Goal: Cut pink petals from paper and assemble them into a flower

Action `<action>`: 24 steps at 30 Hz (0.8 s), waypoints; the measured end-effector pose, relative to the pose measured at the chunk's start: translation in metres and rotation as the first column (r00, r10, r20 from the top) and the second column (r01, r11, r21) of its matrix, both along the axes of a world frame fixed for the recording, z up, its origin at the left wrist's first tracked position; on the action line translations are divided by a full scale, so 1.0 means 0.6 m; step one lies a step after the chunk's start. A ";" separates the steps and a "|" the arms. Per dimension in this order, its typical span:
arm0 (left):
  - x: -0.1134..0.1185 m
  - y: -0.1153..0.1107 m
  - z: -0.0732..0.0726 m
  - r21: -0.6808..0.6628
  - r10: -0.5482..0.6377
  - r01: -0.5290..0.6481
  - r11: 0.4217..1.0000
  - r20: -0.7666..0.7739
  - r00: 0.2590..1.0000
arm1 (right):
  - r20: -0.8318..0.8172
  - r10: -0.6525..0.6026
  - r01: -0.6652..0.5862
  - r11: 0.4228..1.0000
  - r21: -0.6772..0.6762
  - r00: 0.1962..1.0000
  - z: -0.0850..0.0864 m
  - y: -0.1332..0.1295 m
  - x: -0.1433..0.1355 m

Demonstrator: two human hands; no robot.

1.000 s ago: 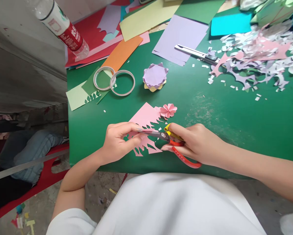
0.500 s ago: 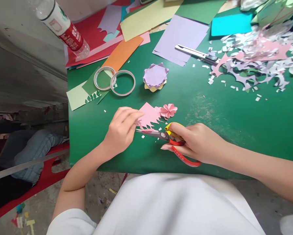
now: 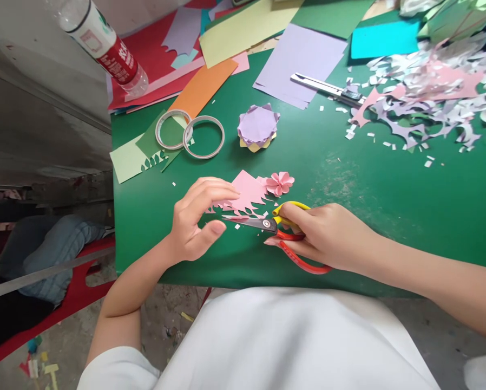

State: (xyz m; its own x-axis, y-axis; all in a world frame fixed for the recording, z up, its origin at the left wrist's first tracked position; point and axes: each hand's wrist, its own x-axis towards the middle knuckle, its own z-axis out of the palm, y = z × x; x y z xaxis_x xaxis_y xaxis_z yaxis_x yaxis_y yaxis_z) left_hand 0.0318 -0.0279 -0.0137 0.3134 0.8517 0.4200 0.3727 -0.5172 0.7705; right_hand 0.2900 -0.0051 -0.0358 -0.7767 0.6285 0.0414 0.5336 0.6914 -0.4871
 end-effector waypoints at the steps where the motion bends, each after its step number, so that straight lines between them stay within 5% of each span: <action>1: 0.002 0.001 0.002 0.014 -0.004 0.004 1.000 -0.010 1.000 | 0.014 0.001 -0.001 1.000 0.002 1.000 0.000 0.000 0.000; 8: 0.010 -0.001 0.005 -0.125 0.088 -0.088 0.988 -0.007 0.996 | 0.123 -0.013 0.015 1.000 -0.016 0.992 0.000 0.001 0.000; 12: 0.003 -0.001 0.001 -0.316 0.202 -0.185 0.931 0.023 0.979 | 0.113 -0.008 0.014 0.998 -0.055 0.994 0.003 0.002 -0.001; 16: -0.002 0.003 0.000 -0.350 0.271 -0.259 0.900 -0.015 0.963 | 0.090 -0.007 0.017 0.994 -0.106 0.996 0.008 0.003 0.000; 24: 0.003 0.001 0.007 -0.249 0.245 -0.235 0.940 0.013 0.969 | -0.286 -0.156 0.016 0.899 -0.438 0.945 0.017 0.012 0.001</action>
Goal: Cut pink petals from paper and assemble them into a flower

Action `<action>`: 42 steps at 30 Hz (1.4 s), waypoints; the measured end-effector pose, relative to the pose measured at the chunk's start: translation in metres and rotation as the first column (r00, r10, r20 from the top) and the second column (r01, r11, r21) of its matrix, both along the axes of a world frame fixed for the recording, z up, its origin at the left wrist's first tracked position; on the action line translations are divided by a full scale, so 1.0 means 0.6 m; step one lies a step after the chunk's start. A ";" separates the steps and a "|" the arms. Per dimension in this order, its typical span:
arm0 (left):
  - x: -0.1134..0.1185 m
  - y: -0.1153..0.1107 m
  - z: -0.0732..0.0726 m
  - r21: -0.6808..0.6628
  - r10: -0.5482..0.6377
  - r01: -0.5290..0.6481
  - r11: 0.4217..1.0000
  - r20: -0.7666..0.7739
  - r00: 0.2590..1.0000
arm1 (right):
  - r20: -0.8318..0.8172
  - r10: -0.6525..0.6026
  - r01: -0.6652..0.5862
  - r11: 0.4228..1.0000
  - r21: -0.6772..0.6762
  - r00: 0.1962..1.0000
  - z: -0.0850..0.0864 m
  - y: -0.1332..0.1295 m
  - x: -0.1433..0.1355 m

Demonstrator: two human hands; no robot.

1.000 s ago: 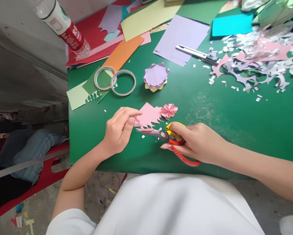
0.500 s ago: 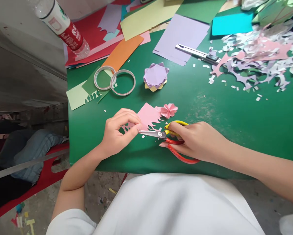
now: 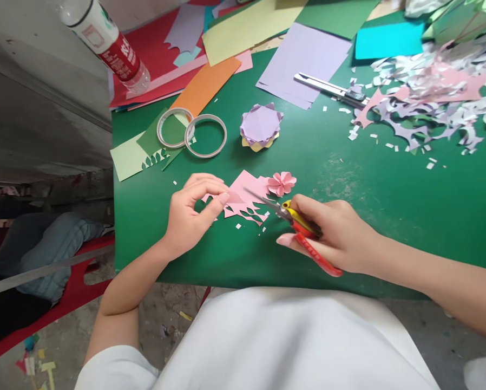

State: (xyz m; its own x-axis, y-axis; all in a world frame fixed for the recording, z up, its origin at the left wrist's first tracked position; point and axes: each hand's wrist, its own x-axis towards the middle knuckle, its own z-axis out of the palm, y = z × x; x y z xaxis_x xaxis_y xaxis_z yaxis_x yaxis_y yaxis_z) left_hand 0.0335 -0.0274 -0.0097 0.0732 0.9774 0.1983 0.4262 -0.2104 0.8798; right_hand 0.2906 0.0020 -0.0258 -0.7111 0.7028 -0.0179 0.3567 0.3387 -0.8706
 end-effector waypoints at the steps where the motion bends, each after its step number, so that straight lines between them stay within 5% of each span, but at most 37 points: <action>1: 0.004 -0.003 0.001 0.003 -0.048 0.048 0.999 0.019 0.999 | -0.045 -0.033 0.031 0.998 -0.053 0.998 0.002 -0.001 -0.001; 7: 0.040 -0.031 -0.008 -0.019 -0.205 0.206 0.978 0.034 0.978 | -0.111 -0.174 0.094 0.854 -0.512 0.978 0.015 -0.026 -0.023; 19: 0.036 -0.033 -0.015 0.013 -0.338 0.338 0.941 0.037 0.940 | -0.123 -0.314 0.120 0.654 -0.747 0.942 0.018 -0.029 -0.031; 30: 0.045 -0.031 -0.028 0.136 -0.319 0.314 0.940 0.021 0.947 | -0.137 -0.278 0.070 0.625 -0.777 0.951 0.021 -0.028 -0.030; 42: 0.046 -0.038 -0.027 -0.189 -0.183 0.232 0.954 0.247 0.952 | -0.163 -0.267 0.050 0.644 -0.763 0.950 0.023 -0.026 -0.030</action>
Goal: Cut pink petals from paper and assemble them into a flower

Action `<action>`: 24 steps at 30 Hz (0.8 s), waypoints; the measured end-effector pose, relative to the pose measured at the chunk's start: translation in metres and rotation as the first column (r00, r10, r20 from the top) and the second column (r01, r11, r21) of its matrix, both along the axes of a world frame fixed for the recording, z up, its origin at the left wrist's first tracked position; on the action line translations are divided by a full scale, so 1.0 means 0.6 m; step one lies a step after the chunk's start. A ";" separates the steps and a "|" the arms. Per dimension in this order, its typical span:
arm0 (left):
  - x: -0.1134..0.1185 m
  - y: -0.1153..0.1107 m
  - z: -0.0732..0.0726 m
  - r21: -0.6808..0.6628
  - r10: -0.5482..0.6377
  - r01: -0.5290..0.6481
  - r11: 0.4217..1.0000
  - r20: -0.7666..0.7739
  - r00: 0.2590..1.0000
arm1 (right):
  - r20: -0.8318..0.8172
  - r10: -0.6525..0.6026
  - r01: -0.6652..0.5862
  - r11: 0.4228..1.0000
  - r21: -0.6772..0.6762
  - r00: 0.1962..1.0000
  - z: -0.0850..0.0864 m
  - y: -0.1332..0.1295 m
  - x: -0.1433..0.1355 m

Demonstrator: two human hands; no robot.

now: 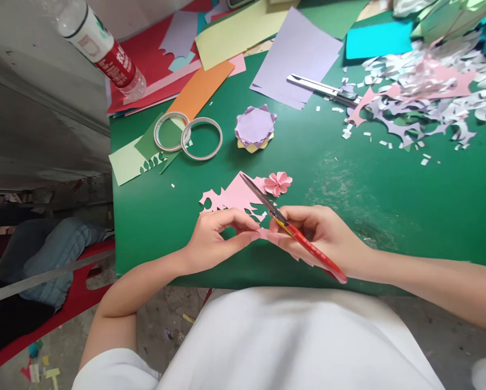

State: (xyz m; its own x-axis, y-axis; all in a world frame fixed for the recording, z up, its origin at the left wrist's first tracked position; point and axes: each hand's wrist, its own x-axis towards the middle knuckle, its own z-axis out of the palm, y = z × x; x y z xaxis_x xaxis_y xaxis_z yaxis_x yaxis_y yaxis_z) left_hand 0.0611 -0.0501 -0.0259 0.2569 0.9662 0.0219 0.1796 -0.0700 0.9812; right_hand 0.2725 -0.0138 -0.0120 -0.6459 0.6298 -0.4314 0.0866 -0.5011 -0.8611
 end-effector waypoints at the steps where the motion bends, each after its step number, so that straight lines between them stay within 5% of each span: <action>1: 0.000 0.000 0.000 -0.012 0.013 -0.013 1.000 0.018 1.000 | -0.001 -0.003 0.003 1.000 0.006 1.000 0.000 0.001 0.000; 8: -0.002 0.000 -0.002 -0.109 0.053 -0.044 0.993 0.077 0.996 | -0.008 -0.001 0.001 0.999 0.034 1.000 0.000 0.003 -0.001; 24: 0.003 -0.001 -0.010 -0.011 0.008 -0.006 1.000 0.164 0.986 | 0.037 0.023 -0.025 0.998 0.049 0.999 -0.006 -0.003 0.001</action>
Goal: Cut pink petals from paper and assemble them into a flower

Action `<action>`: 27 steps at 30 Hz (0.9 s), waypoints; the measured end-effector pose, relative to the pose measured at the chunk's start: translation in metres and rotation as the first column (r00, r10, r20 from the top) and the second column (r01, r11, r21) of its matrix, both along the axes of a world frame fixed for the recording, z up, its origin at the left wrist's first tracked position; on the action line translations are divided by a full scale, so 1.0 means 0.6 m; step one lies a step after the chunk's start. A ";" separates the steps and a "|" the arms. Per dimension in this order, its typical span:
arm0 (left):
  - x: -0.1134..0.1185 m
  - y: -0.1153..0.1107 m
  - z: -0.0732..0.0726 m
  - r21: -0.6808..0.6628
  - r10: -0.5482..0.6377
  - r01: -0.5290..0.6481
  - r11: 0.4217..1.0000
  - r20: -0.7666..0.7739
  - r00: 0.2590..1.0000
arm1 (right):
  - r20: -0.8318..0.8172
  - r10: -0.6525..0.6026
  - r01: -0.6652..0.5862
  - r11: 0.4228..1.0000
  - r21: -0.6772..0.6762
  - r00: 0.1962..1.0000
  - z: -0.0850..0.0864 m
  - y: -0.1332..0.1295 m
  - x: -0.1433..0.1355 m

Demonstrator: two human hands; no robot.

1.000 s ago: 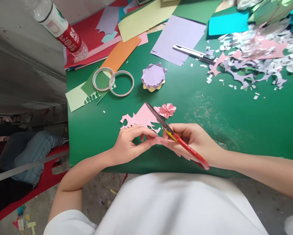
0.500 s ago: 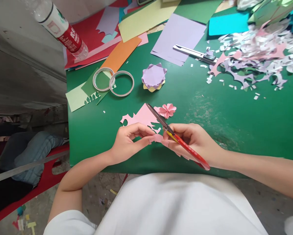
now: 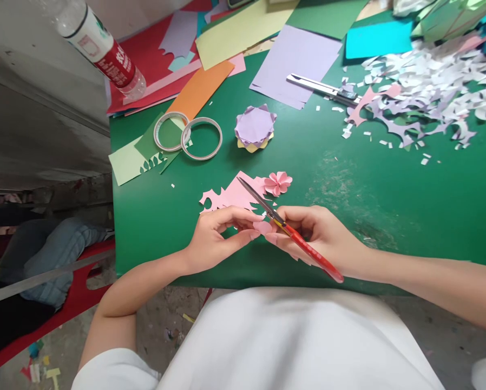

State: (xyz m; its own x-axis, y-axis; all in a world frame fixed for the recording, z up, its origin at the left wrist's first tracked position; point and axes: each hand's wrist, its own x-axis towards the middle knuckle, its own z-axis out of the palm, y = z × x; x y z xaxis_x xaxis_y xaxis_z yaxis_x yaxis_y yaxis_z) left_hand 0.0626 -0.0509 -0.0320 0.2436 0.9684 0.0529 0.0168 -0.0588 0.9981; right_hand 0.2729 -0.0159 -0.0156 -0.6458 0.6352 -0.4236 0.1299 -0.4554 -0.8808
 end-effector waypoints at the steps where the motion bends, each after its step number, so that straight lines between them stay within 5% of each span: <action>1: 0.000 0.000 0.000 -0.014 0.001 -0.001 1.000 0.005 1.000 | 0.003 0.010 -0.010 1.000 0.003 1.000 -0.001 0.000 0.000; 27: 0.010 -0.008 -0.007 -0.287 0.003 0.054 0.956 0.194 0.981 | 0.006 -0.021 0.021 1.000 0.023 1.000 -0.008 0.000 -0.002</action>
